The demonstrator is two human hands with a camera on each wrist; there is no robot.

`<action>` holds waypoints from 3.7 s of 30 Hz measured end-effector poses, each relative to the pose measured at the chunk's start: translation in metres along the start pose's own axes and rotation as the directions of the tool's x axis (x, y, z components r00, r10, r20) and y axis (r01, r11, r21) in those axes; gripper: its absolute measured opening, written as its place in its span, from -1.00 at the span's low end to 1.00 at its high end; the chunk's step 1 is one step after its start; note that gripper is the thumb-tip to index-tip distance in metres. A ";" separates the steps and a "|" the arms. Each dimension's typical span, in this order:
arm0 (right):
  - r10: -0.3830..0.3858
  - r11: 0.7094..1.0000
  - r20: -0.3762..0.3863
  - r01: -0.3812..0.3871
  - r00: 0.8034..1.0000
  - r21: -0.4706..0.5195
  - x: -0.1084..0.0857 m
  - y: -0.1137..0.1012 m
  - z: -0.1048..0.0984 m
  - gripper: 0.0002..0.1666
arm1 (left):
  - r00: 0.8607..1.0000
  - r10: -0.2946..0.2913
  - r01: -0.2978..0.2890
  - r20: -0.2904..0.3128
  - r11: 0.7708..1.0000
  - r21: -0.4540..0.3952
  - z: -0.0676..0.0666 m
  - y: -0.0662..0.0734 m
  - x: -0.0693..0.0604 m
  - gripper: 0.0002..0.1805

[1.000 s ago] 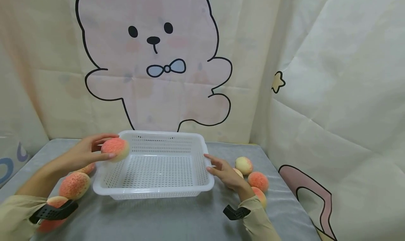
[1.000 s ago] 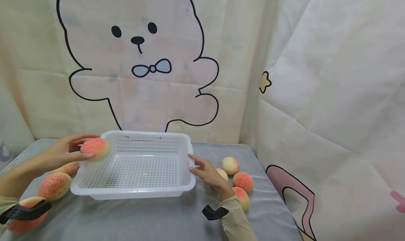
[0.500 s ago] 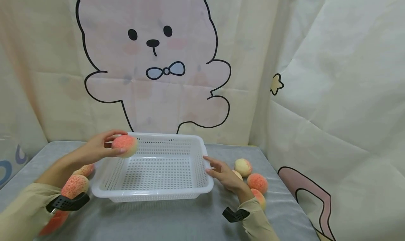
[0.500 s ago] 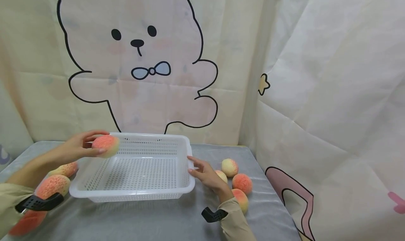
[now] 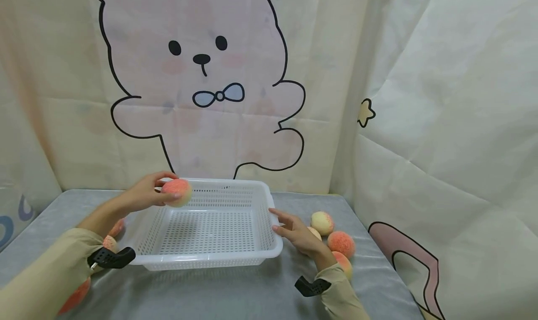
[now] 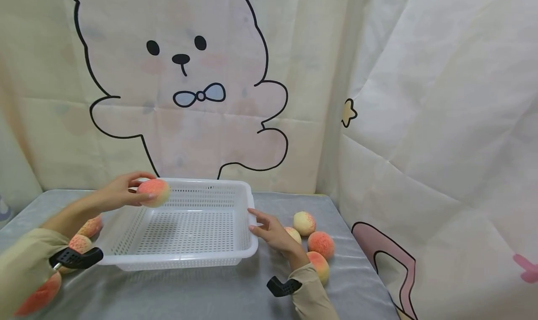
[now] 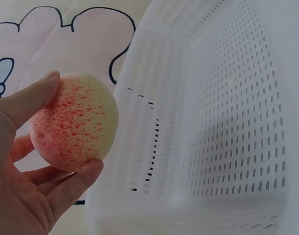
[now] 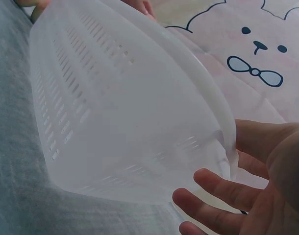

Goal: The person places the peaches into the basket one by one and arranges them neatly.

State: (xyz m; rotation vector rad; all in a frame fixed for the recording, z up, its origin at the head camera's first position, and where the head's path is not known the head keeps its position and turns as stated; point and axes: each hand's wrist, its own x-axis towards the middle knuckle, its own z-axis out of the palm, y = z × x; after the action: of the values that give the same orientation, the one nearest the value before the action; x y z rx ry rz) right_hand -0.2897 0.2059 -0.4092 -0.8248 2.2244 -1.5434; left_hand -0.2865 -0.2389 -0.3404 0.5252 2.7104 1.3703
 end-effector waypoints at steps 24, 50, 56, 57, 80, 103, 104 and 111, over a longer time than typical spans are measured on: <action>0.016 1.000 0.004 -0.016 1.000 0.006 0.000 -0.001 0.001 -0.26 | 0.966 -0.238 0.235 0.099 0.971 0.039 0.031 -0.012 0.033 -0.38; -0.006 1.000 0.013 0.006 1.000 -0.010 0.000 0.000 -0.001 -0.26 | 0.939 -0.314 0.274 0.140 0.929 0.251 0.035 -0.017 0.040 -0.36; 0.004 1.000 0.015 -0.004 1.000 -0.010 0.000 0.000 -0.001 -0.26 | 0.966 -0.215 0.150 0.143 0.917 0.369 0.020 -0.007 0.037 -0.33; 0.006 1.000 0.014 -0.006 1.000 -0.009 0.000 -0.001 -0.001 -0.26 | 0.970 -0.200 0.135 0.141 0.918 0.374 0.017 -0.005 0.036 -0.34; 0.010 1.000 0.008 -0.010 1.000 -0.003 -0.003 -0.001 -0.001 -0.26 | 0.998 -0.051 0.054 -0.020 0.974 0.221 -0.045 -0.004 -0.031 -0.32; 0.010 1.000 0.010 -0.010 1.000 0.020 -0.003 -0.002 -0.004 -0.25 | 0.995 -0.090 0.099 -0.052 0.972 0.214 -0.057 -0.046 -0.087 -0.33; 0.009 1.000 0.011 -0.010 1.000 0.019 -0.003 -0.002 -0.004 -0.25 | 0.994 -0.091 0.102 -0.059 0.970 0.221 -0.057 -0.048 -0.089 -0.34; 0.005 1.000 0.010 -0.005 1.000 0.008 -0.003 -0.003 -0.004 -0.26 | 0.989 -0.129 0.141 -0.066 0.962 0.235 -0.060 -0.063 -0.105 -0.31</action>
State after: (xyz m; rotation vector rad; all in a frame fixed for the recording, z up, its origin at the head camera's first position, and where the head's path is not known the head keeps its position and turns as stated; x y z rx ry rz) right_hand -0.2884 0.2100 -0.4050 -0.8229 2.2097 -1.5414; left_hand -0.2176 -0.3543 -0.3646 0.3143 2.9090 1.0447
